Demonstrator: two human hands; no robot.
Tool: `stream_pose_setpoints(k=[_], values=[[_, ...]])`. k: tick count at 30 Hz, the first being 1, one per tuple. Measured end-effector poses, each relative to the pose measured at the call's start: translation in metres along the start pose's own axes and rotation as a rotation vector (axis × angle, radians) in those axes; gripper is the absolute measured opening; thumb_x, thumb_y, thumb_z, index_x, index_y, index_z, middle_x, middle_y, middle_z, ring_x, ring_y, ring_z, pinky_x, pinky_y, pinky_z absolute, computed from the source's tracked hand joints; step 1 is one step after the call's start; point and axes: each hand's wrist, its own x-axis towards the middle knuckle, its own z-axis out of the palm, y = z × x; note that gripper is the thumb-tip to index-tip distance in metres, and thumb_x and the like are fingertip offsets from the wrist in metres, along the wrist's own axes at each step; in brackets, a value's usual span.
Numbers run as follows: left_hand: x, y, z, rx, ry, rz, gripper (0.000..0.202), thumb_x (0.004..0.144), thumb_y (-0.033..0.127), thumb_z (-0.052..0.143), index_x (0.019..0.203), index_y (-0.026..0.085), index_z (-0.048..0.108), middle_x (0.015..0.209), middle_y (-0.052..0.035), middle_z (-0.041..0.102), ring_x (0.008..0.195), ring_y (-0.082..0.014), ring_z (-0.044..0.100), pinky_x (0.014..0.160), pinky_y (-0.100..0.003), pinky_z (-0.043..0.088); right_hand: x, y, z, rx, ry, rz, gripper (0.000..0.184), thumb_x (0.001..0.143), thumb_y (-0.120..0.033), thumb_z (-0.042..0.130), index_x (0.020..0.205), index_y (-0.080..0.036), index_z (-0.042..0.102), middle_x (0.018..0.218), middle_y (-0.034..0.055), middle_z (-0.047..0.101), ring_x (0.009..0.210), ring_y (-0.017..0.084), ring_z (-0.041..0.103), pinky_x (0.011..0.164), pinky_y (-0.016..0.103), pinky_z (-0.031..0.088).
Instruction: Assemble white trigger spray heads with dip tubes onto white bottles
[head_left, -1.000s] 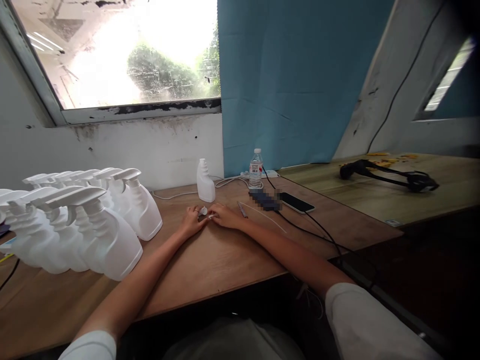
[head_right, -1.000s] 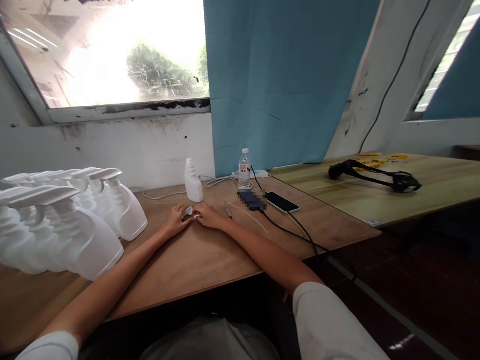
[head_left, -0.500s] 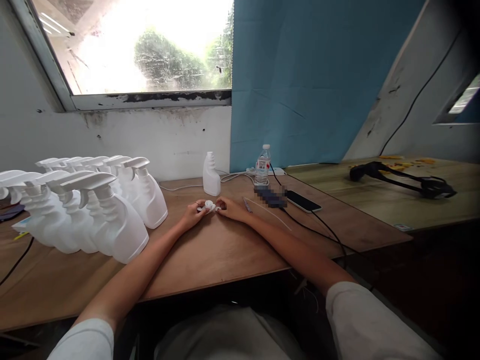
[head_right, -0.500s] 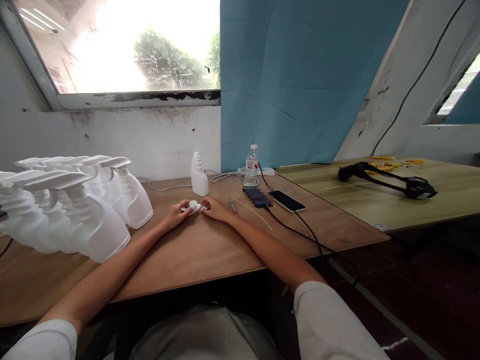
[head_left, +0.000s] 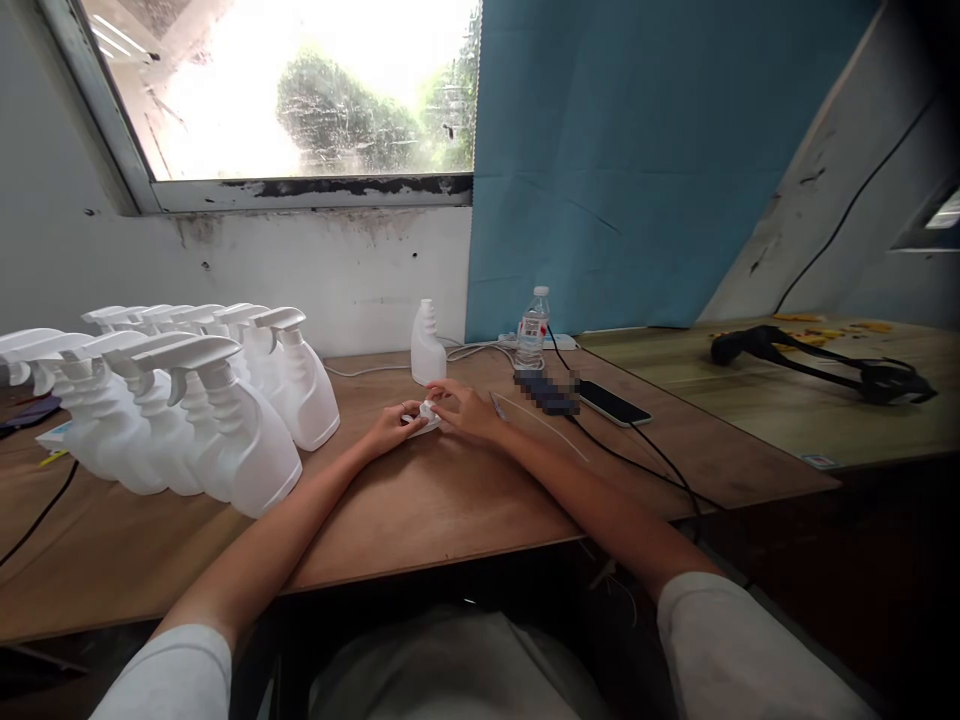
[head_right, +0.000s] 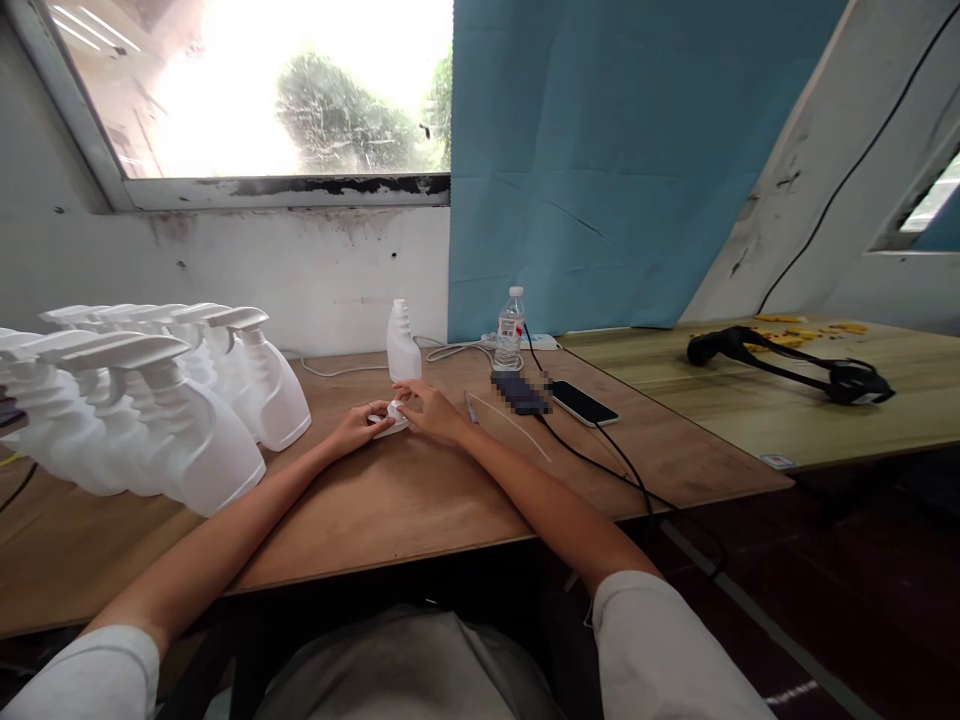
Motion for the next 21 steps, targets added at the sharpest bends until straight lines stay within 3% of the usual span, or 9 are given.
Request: stream_pose_setpoints(k=[8, 12, 16, 21], values=[[0.0, -0.001, 0.001, -0.01, -0.012, 0.005, 0.044, 0.085, 0.051, 0.053, 0.113, 0.017, 0.062, 0.106, -0.007, 0.069, 0.09, -0.0199, 0.065, 0.079, -0.029, 0.05, 0.0, -0.001, -0.001, 0.021, -0.038, -0.001, 0.04, 0.083, -0.023, 0.058, 0.123, -0.022, 0.053, 0.105, 0.0051, 0.067, 0.099, 0.018, 0.062, 0.098, 0.036, 0.044], [0.0, 0.001, 0.001, -0.001, -0.006, 0.022, 0.044, 0.085, 0.048, 0.054, 0.117, 0.018, 0.057, 0.107, -0.007, 0.07, 0.094, -0.0193, 0.064, 0.082, -0.028, 0.048, 0.0, -0.002, -0.003, 0.003, -0.018, 0.0, 0.025, 0.083, -0.019, 0.055, 0.107, -0.019, 0.059, 0.1, 0.0058, 0.066, 0.094, 0.018, 0.062, 0.091, 0.034, 0.047], [-0.001, 0.004, 0.001, 0.019, 0.0, 0.036, 0.046, 0.086, 0.045, 0.054, 0.122, 0.018, 0.046, 0.093, -0.0036, 0.071, 0.075, -0.0144, 0.062, 0.075, -0.026, 0.046, 0.0, -0.002, -0.006, -0.099, -0.066, -0.032, 0.016, 0.084, -0.014, 0.049, 0.091, -0.02, 0.062, 0.093, 0.0055, 0.066, 0.094, 0.019, 0.06, 0.09, 0.034, 0.046], [-0.003, 0.009, 0.002, 0.039, -0.02, 0.061, 0.041, 0.088, 0.045, 0.052, 0.117, 0.019, 0.042, 0.088, -0.0011, 0.069, 0.066, -0.0108, 0.057, 0.067, -0.022, 0.045, -0.001, -0.002, -0.007, -0.139, -0.134, -0.099, 0.021, 0.084, -0.01, 0.046, 0.091, -0.02, 0.062, 0.095, 0.0066, 0.066, 0.097, 0.02, 0.06, 0.091, 0.035, 0.046]])
